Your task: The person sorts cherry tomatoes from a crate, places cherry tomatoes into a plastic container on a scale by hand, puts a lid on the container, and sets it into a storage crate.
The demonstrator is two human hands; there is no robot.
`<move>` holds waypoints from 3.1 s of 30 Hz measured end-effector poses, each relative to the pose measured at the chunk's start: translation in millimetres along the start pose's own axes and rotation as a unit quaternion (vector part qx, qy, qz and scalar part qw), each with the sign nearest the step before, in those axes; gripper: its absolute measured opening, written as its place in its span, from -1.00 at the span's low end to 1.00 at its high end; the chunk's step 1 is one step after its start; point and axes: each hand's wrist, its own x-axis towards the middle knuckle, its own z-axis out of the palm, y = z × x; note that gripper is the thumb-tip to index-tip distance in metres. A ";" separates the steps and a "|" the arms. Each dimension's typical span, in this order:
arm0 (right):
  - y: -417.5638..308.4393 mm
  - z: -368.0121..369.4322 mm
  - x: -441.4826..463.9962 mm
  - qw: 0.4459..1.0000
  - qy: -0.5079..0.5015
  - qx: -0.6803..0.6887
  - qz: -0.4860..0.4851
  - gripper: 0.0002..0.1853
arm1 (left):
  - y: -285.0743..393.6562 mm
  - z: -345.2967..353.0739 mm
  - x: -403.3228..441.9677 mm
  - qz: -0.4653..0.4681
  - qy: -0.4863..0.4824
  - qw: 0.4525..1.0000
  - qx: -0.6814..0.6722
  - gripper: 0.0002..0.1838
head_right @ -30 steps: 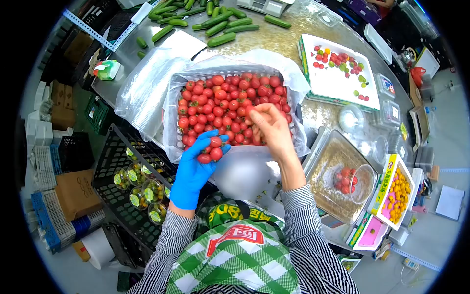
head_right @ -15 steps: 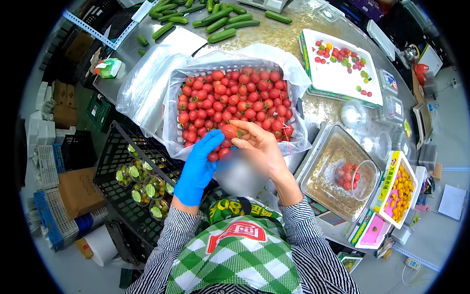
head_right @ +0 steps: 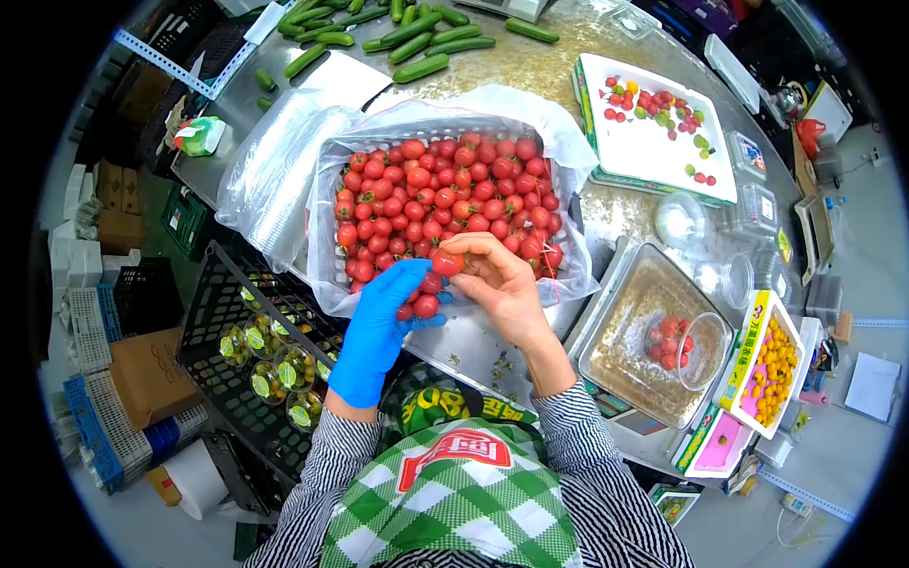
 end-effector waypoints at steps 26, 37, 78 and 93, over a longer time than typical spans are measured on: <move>-8.6 15.0 -10.8 0.991 0.053 0.122 0.021 -0.52 | 0.5 13.1 -15.3 0.138 -0.002 0.982 0.133 -0.55; 0.0 14.5 -11.0 0.994 0.078 0.066 -0.049 -0.43 | -2.2 15.9 -16.8 0.095 -0.002 0.994 0.060 -0.56; -7.9 -10.8 -1.1 0.989 0.048 -0.054 -0.129 -0.35 | 5.3 26.0 14.7 0.091 -0.045 0.985 0.141 -0.58; -15.0 -11.2 -6.9 0.993 0.063 -0.044 -0.090 -0.30 | -0.1 28.0 15.3 0.128 -0.075 0.980 0.133 -0.52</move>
